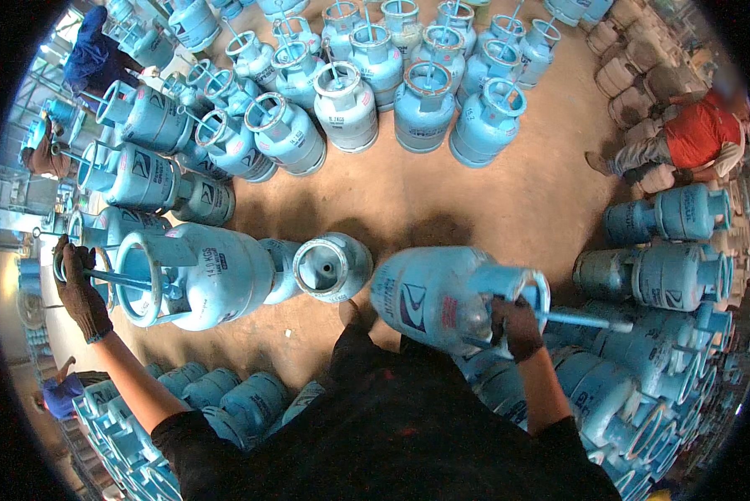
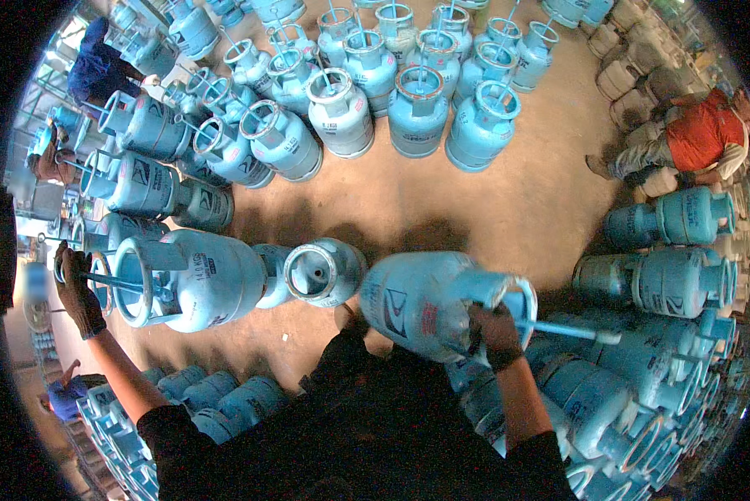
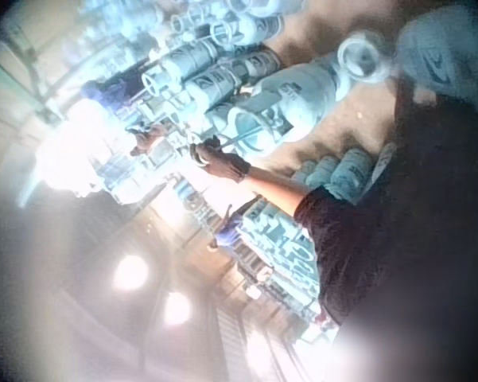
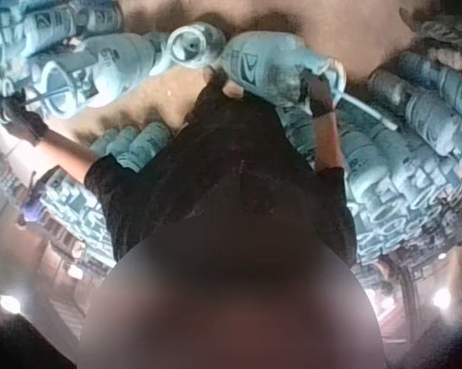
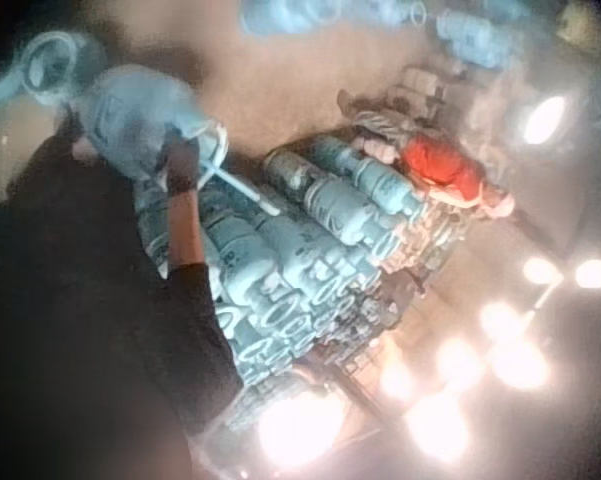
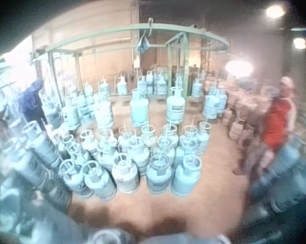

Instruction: The person repeatedly picks up light blue gas cylinders, inserts metal handles into the valve openings, and places the cylinders upright in rows. The person also moves cylinders to different locations within the warehouse and retrieves handles from a nearby pile.

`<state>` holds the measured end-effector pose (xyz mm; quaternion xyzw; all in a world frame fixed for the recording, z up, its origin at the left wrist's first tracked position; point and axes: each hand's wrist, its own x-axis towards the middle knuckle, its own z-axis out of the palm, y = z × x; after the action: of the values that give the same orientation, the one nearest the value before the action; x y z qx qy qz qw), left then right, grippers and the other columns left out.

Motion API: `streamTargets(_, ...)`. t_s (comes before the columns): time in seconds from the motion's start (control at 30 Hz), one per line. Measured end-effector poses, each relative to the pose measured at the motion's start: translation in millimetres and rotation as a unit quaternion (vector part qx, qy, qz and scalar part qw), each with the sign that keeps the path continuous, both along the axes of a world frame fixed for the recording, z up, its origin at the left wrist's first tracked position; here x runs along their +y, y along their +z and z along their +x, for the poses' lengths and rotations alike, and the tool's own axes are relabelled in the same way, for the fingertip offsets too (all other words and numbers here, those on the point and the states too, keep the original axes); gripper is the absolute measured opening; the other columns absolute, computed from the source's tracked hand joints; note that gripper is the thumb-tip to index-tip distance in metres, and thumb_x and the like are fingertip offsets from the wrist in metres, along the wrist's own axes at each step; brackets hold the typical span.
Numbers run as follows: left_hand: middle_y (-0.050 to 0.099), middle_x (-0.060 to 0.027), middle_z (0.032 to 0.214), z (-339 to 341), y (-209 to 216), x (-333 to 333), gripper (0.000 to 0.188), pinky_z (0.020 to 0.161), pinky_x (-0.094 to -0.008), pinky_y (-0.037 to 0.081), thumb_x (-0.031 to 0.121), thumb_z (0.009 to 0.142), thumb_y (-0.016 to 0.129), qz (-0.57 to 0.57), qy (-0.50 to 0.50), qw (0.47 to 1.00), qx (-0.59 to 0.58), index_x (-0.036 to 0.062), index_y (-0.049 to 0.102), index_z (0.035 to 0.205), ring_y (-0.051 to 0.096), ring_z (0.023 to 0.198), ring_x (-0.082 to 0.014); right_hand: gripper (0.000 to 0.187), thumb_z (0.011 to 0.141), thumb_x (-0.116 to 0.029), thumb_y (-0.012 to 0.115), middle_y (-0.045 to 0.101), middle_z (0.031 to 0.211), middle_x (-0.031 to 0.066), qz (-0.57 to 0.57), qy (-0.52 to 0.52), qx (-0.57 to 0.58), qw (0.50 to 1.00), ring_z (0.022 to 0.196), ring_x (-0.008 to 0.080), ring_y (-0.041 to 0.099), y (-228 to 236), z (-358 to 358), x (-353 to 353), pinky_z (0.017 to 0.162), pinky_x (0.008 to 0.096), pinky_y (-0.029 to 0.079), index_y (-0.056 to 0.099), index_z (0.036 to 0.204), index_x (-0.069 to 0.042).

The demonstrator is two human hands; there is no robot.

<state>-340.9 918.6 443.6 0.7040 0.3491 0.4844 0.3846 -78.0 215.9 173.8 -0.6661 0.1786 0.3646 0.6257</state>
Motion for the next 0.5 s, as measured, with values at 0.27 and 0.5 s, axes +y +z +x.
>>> streamTargets(0.27, 0.067, -0.0104, 0.111, 5.8, -0.1, 1.8, 0.049, 0.099, -0.0381, 0.057, 0.032, 0.106, 0.065, 0.008, -0.009, 0.999, 0.038, 0.0007, 0.059, 0.143, 0.067, 0.101, -0.0185, 0.016, 0.09, -0.02, 0.068, 0.063, 0.064, 0.0094, -0.305, 0.202, -0.33, 0.87, 0.059, 0.0272, 0.066, -248.3, -75.5, -108.6, 0.057, 0.04, 0.054, 0.062, 0.083, -0.007)
streamTargets(0.5, 0.068, -0.0144, 0.12, -19.3, -5.4, 29.5, 0.053, 0.106, -0.0394, 0.052, 0.036, 0.105, 0.067, 0.087, 0.043, 0.984, 0.147, 0.0022, 0.059, 0.145, 0.068, 0.114, -0.0244, 0.017, 0.092, -0.023, 0.065, 0.057, 0.066, 0.0082, -0.188, -0.234, 0.064, 0.952, 0.058, 0.0294, 0.059, -176.5, -14.4, -152.1, 0.056, 0.0493, 0.052, 0.059, 0.084, -0.009)
